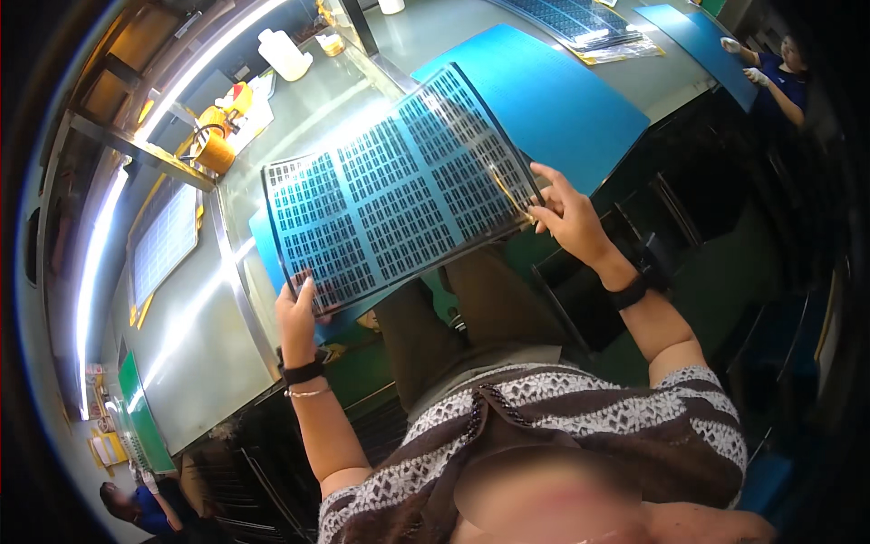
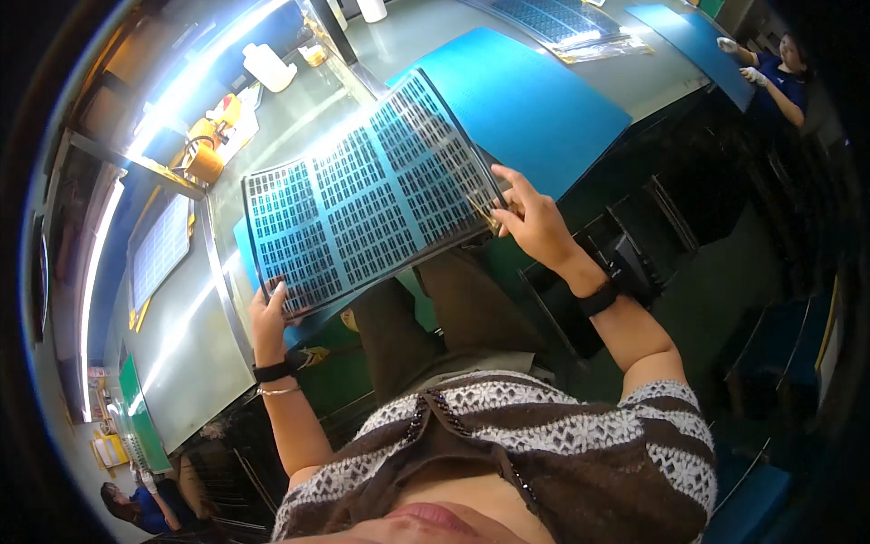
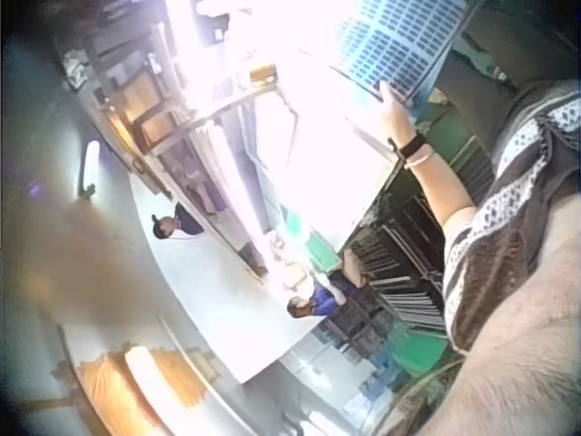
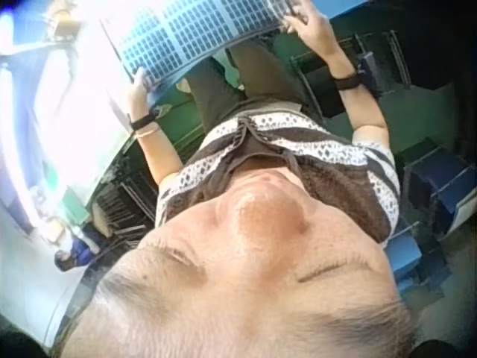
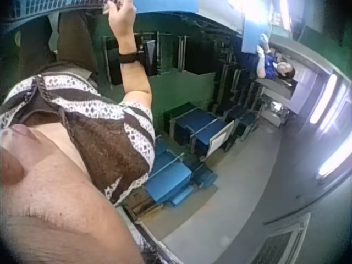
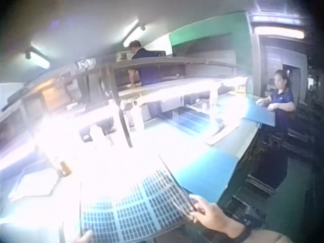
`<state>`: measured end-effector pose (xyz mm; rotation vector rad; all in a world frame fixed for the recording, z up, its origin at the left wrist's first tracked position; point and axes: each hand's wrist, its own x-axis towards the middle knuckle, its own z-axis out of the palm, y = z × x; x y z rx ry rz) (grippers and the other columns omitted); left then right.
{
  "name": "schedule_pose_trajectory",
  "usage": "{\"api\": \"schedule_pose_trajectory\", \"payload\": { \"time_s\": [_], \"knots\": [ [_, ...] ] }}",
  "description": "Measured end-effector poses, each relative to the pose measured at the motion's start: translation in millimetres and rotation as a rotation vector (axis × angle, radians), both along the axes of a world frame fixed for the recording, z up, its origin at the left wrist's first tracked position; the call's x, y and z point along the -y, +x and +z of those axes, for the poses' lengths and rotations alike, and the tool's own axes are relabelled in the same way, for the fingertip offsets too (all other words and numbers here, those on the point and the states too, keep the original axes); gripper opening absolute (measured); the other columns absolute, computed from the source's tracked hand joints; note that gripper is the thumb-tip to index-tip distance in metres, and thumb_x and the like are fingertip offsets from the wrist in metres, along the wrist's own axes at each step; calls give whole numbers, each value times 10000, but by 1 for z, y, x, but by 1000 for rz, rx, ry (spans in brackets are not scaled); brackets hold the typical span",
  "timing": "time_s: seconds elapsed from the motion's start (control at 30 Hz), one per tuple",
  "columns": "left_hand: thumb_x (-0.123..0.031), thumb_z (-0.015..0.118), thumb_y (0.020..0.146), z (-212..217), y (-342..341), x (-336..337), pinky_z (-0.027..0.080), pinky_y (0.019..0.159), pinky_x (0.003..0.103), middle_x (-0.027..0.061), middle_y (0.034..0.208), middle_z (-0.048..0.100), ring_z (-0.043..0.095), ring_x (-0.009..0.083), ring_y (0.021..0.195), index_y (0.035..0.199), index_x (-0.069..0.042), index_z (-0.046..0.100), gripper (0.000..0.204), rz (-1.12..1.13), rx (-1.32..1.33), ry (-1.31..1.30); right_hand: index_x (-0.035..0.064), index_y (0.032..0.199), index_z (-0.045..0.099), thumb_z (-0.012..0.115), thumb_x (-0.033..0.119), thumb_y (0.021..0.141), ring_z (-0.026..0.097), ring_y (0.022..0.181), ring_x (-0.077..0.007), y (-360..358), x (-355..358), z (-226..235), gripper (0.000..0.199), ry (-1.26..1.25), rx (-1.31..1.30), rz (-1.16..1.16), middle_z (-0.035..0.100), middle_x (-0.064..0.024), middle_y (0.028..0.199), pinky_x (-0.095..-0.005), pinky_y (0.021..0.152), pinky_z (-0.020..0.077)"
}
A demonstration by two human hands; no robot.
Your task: Inspecting and sorting various flat panels and sheets on a light table.
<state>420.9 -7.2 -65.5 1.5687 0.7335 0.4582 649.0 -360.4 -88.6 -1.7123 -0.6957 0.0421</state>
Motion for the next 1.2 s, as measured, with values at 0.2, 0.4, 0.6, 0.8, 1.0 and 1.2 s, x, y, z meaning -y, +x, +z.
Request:
{"api": "schedule_pose_trajectory", "payload": {
  "time_s": [0.2,0.4,0.6,0.8,1.0,1.2],
  "knots": [
    [-183,596,924,-6,-55,-17,326,357,178,22,726,587,452,55,421,1058,6,591,232,139,-224,268,23,824,574,657,100,815,580,598,-169,15,-37,2,113,-176,-1,-46,575,-69,660,-323,567,448],
    [-165,593,930,-12,-68,5,344,423,150,-7,790,572,456,29,491,1159,-22,578,270,134,-99,117,87,751,527,706,155,769,504,725,-251,17,-37,-11,191,-331,414,-178,517,-33,711,-389,700,368],
    [-126,584,931,-15,-69,12,349,434,145,-10,774,560,447,22,513,1179,-42,582,262,182,-52,112,87,789,528,709,178,780,494,783,-249,14,-36,-11,202,-374,446,-195,512,-35,767,-386,726,366],
    [-106,597,922,-16,-67,17,348,444,152,-2,770,558,449,28,524,1185,-33,578,274,208,-57,144,75,876,538,695,175,786,494,797,-260,11,-37,-15,206,-358,556,-220,513,-53,804,-399,745,368],
    [-61,608,905,-22,-81,12,454,581,184,45,861,611,573,88,676,1159,53,562,283,297,18,74,78,920,542,685,192,796,498,843,-288,1,-47,-23,221,-420,702,-267,520,-89,863,-409,742,370],
    [-72,703,801,-39,-78,17,465,644,288,80,835,604,582,190,728,975,-6,666,189,353,-84,725,41,922,534,659,155,845,487,783,-252,-1,-39,-23,186,-403,635,-233,487,-77,808,-383,723,378]
  ]
}}
